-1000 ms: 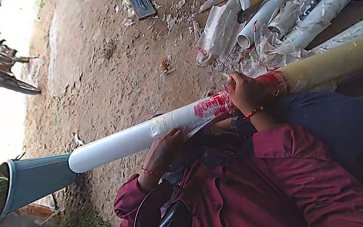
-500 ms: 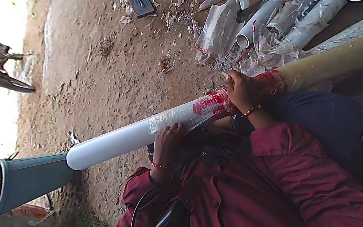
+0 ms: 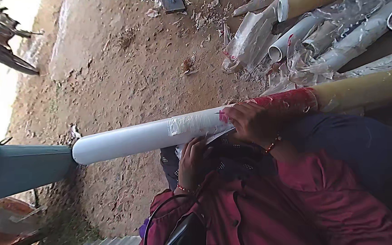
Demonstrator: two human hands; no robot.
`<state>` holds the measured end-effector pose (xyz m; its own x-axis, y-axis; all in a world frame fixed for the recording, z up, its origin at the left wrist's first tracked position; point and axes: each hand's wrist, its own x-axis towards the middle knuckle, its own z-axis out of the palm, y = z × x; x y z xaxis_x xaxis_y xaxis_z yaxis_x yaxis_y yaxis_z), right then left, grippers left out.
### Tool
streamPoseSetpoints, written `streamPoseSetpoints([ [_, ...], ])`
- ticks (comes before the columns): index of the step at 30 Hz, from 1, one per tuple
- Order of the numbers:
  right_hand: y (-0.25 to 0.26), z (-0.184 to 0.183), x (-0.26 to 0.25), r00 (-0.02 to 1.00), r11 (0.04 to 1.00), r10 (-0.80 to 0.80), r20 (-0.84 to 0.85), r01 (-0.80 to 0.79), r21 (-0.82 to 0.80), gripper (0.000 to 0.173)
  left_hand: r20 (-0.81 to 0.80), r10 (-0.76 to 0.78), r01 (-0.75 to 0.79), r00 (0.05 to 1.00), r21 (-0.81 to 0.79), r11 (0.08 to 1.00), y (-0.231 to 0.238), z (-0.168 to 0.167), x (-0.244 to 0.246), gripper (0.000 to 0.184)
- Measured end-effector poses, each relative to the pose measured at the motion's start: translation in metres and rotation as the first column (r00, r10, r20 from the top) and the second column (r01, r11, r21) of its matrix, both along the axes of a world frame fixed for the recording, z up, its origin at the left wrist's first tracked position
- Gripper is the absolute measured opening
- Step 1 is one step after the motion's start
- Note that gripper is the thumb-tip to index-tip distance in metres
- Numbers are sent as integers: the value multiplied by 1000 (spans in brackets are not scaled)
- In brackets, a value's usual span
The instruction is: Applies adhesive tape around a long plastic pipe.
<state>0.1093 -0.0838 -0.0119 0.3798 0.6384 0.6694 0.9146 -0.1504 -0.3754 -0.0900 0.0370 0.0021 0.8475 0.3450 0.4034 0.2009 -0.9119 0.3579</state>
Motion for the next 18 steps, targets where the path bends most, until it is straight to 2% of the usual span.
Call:
streamPoseSetpoints([
  [2, 10, 6, -17, 987, 982, 160, 31, -156, -107, 18, -27, 49, -49, 998, 3, 999, -3, -1, 1, 48],
  [3, 13, 8, -23, 977, 966, 209, 43, -199, -162, 16, -31, 68, -67, 997, 30, 997, -3, -2, 3, 44],
  [5, 18, 11, -32, 967, 943, 241, 88, -212, -257, 15, 34, 77, -80, 996, 93, 992, 0, -11, 8, 19],
  [8, 20, 17, -40, 957, 934, 212, 199, -139, -328, 12, 151, 20, -34, 988, 93, 995, 6, -17, 11, 18],
  [13, 15, 24, -45, 893, 926, 186, 410, -21, -376, 17, 194, -54, 39, 980, 77, 996, 11, -21, 10, 19],
  [18, -8, 29, -36, 840, 882, 150, 522, 125, -454, 17, 292, -106, 103, 950, 27, 994, 19, -34, 10, 21],
])
